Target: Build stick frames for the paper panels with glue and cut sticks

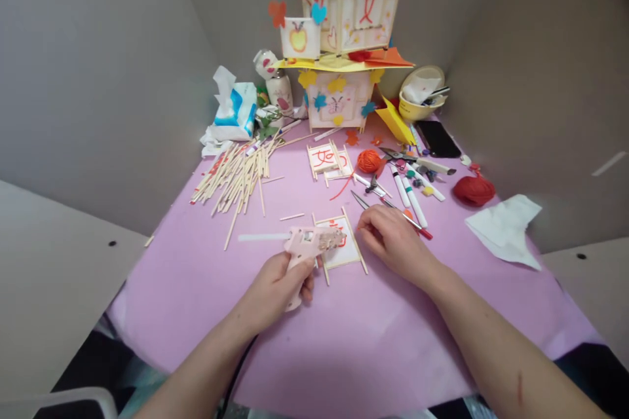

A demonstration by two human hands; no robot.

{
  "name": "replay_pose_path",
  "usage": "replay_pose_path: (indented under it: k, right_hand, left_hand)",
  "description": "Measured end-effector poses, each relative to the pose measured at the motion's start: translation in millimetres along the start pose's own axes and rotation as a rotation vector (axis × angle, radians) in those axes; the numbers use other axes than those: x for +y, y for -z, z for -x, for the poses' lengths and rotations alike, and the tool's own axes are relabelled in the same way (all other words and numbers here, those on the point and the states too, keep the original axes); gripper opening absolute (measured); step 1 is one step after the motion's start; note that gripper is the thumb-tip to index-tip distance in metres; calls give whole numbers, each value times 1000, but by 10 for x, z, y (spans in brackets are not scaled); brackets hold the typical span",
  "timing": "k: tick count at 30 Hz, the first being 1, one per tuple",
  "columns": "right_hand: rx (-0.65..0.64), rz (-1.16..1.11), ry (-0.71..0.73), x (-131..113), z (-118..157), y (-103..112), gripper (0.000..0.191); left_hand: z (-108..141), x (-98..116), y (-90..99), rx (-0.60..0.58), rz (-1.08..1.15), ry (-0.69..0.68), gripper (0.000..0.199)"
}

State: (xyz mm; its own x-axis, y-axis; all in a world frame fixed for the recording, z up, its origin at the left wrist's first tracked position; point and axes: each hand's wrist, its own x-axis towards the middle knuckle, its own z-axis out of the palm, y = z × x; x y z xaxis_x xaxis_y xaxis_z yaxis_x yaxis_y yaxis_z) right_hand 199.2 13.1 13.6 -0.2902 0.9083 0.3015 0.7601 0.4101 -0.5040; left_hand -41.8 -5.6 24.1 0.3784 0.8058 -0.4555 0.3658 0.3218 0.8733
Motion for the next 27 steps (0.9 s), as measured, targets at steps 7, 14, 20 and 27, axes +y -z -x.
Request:
replay_pose_path:
  k: [7,14,20,27]
  right_hand:
    - [58,29,-30,59,30,13,9]
    - [90,40,-46,103,53,38,9]
    - [85,25,-50,109,65,25,8]
    - [119,24,-49,127,77,32,10]
  left_hand:
    - [37,22,-237,110,-9,63,38]
    - [-1,11,-342,136,-9,26,37]
    - [16,69,-411,166,-23,29,36]
    - [23,149,-446,188,-58,61,34]
